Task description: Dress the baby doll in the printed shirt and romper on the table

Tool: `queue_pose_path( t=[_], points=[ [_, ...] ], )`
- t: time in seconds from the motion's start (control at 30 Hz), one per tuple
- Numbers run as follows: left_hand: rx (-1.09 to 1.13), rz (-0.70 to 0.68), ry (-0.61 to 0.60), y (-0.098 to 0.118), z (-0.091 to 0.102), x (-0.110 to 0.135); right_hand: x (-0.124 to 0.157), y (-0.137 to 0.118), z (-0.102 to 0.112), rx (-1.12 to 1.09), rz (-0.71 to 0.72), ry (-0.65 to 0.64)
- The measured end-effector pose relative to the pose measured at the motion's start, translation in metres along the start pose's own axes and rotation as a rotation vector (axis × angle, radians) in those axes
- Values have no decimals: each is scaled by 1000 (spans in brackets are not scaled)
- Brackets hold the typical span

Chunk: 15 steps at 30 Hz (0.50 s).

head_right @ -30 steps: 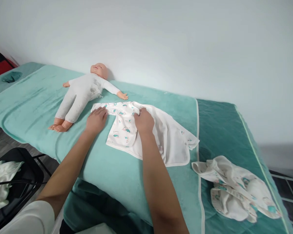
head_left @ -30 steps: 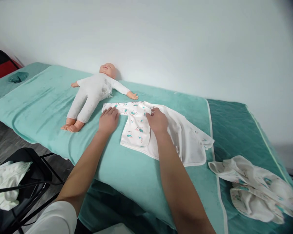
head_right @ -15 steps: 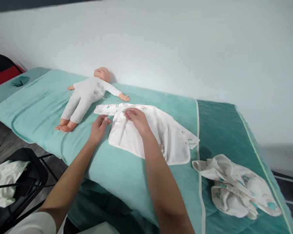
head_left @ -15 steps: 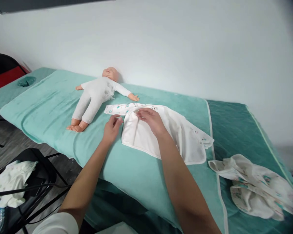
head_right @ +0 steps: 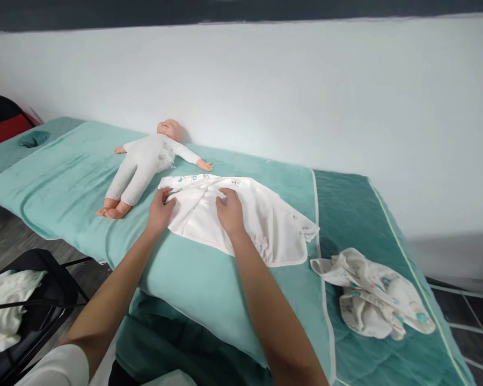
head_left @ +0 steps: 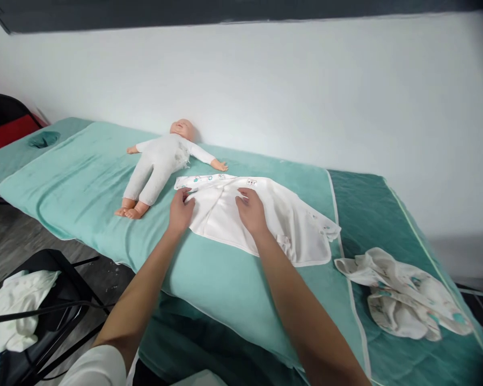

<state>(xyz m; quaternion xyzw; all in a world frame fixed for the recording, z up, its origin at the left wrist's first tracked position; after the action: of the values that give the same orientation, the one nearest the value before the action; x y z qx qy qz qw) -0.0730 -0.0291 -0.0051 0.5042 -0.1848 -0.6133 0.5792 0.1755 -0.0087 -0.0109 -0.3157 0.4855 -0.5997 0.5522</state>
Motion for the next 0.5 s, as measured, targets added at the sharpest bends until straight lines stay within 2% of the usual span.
queue_pose_path(
  t=[0.07,0.13,0.2,0.27,0.37,0.43,0.5],
  points=[
    [-50,-86,64,0,21,-3,-2,-11,-2,23,89,15],
    [-86,-206,108,5,47,-9,-16,-24,-14,36,159,-13],
    [-145,-315,155,10,78,-20,-44,-38,-37,36,168,-69],
    [-247,-363,186,7,107,-38,-82,-48,-68,57,109,-114],
    [-382,-262,124,-17,137,-75,-147,-57,-120,211,-18,-125],
    [-375,-98,9,-43,146,-100,-187,-61,-154,240,-58,-139],
    [-285,61,-114,-66,146,-119,-223,-61,-184,254,-96,-177]
  ],
)
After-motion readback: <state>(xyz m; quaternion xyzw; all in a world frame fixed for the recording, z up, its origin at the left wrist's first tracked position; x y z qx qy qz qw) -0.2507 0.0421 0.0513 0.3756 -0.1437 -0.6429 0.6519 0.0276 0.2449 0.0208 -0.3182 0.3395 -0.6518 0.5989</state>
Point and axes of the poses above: each hand's wrist, its own x-axis away from the middle knuckle, its own z-axis out of the back of the hand, y = z × x, the point moved 5 cm from there along -x, towards the middle knuckle, and after that the axes turned 9 degrees about -z, right-handed, at the moved point
